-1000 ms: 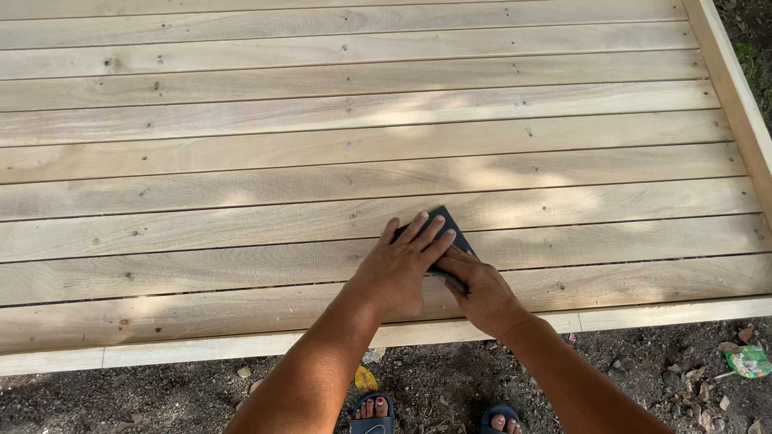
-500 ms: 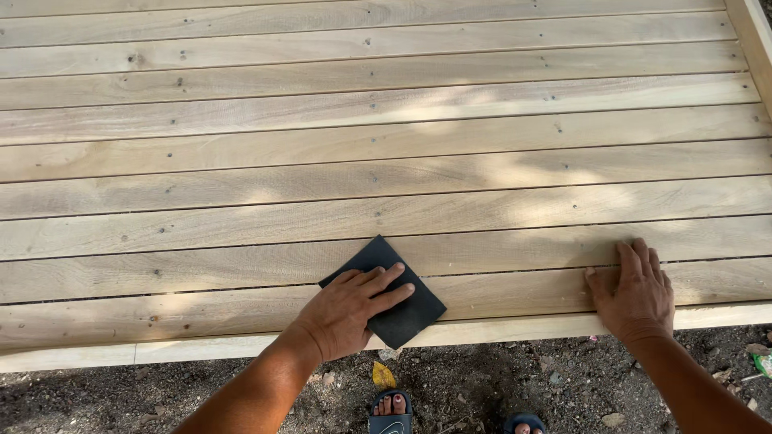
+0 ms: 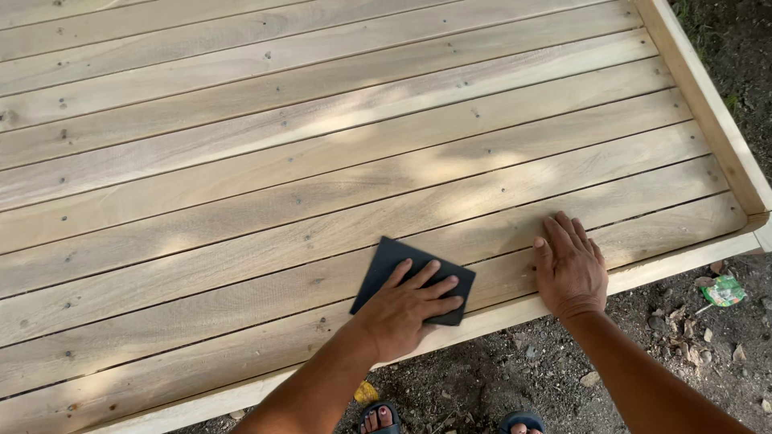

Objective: The person sands the slatted wooden surface of a large frame panel by hand, rubbing a sheet of sandpaper back and forth across the planks. They periodically reposition the sandpaper, work across different sections of the panel, and sand along the edges and corners of the frame.

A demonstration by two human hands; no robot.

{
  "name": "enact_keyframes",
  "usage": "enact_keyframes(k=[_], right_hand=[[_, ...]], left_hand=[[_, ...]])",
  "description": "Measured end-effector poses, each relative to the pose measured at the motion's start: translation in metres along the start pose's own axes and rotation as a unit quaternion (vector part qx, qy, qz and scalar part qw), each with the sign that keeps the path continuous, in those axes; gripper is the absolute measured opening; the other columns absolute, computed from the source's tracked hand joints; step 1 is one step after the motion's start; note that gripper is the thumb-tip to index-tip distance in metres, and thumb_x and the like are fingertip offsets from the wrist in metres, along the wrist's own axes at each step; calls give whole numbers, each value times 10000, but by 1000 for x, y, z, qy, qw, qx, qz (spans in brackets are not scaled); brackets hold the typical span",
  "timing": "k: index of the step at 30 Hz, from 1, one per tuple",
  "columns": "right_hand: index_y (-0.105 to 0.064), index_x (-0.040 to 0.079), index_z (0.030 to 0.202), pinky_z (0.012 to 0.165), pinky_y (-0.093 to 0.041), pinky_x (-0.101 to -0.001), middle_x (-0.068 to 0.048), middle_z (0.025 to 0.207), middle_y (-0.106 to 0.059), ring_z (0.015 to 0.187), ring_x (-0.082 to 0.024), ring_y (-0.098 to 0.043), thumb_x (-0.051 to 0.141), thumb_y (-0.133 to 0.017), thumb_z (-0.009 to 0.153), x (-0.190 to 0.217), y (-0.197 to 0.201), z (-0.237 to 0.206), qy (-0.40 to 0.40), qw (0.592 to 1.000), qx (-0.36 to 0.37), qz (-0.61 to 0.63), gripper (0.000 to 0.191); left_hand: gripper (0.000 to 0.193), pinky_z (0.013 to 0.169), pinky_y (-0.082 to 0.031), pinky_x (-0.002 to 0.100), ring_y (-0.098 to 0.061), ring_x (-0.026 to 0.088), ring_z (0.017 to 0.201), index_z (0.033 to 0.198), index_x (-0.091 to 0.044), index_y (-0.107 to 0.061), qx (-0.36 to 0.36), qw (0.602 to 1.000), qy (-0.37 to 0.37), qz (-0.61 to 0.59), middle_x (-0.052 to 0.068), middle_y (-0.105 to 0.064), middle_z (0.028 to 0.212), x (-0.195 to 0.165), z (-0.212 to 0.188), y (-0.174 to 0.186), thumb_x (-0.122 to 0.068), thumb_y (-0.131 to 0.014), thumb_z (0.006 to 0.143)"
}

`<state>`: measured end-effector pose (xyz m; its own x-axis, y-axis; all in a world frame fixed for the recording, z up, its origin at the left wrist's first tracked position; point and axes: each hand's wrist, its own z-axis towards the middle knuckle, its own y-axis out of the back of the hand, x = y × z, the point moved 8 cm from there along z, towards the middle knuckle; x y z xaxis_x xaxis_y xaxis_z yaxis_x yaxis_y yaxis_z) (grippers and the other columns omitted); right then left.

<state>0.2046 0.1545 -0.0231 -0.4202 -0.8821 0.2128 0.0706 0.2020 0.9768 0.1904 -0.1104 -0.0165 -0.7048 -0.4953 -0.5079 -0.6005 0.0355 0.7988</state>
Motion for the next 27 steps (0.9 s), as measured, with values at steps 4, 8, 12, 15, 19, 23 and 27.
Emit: enact_keyframes(k=[4,8,12,15,19,23,27], right_hand=[[-447,150,1542,1244,-181,-459,-60,1650,-364,1543,-263,-263,619,-190,1049,6,3,2,16,1000,-15,-7,727],[-477,117,1525,1244,-212,-473,-109,1640,-394,1540,-300,-306,594,-204,1076,10,16,-4,27,996,-68,49,709],[-537,123,1472,1152,-435,-425,-141,1603,-479,1474,-314,-464,558,-305,1079,-6,33,-15,-21,961,-133,241,631],[-540,88,1473,1115,-464,-430,-176,1602,-491,1429,-348,-515,483,-343,1117,-12,42,-18,-28,942,-164,292,567],[-553,99,1463,1145,-451,-415,-173,1595,-488,1460,-354,-490,501,-323,1118,-7,42,-15,-5,937,-158,310,577],[-559,91,1449,1147,-438,-410,-170,1601,-482,1462,-341,-492,522,-328,1107,-5,38,-16,-3,924,-141,356,597],[-529,72,1480,1208,-359,-415,-170,1610,-472,1487,-325,-459,530,-305,1114,-4,39,-17,10,905,-130,404,627]], left_hand=[[522,1273,36,547,-46,232,1575,1479,-365,-476,62,998,18,5,-107,-235,1672,34,-57,-8,-350,-556,964],[476,1262,16,570,-75,252,1578,1459,-340,-510,23,999,-30,5,-89,-222,1692,-14,13,-1,-361,-541,985],[431,1265,1,585,-89,255,1584,1465,-362,-513,-19,999,-44,-7,-77,-256,1676,-63,99,7,-419,-444,1044],[459,1263,6,575,-87,262,1577,1476,-343,-496,5,998,-55,5,-65,-253,1673,-59,89,4,-445,-466,1029],[495,1262,35,578,-46,252,1585,1471,-332,-506,59,997,-22,-33,-89,-260,1668,-13,14,-1,-403,-526,981],[475,1253,36,587,-49,248,1581,1468,-315,-515,62,998,-10,-29,-95,-259,1674,-6,4,-1,-357,-520,995],[452,1246,52,600,-45,259,1579,1449,-320,-530,35,999,-17,-19,-84,-263,1668,-42,68,-3,-412,-464,1012]])
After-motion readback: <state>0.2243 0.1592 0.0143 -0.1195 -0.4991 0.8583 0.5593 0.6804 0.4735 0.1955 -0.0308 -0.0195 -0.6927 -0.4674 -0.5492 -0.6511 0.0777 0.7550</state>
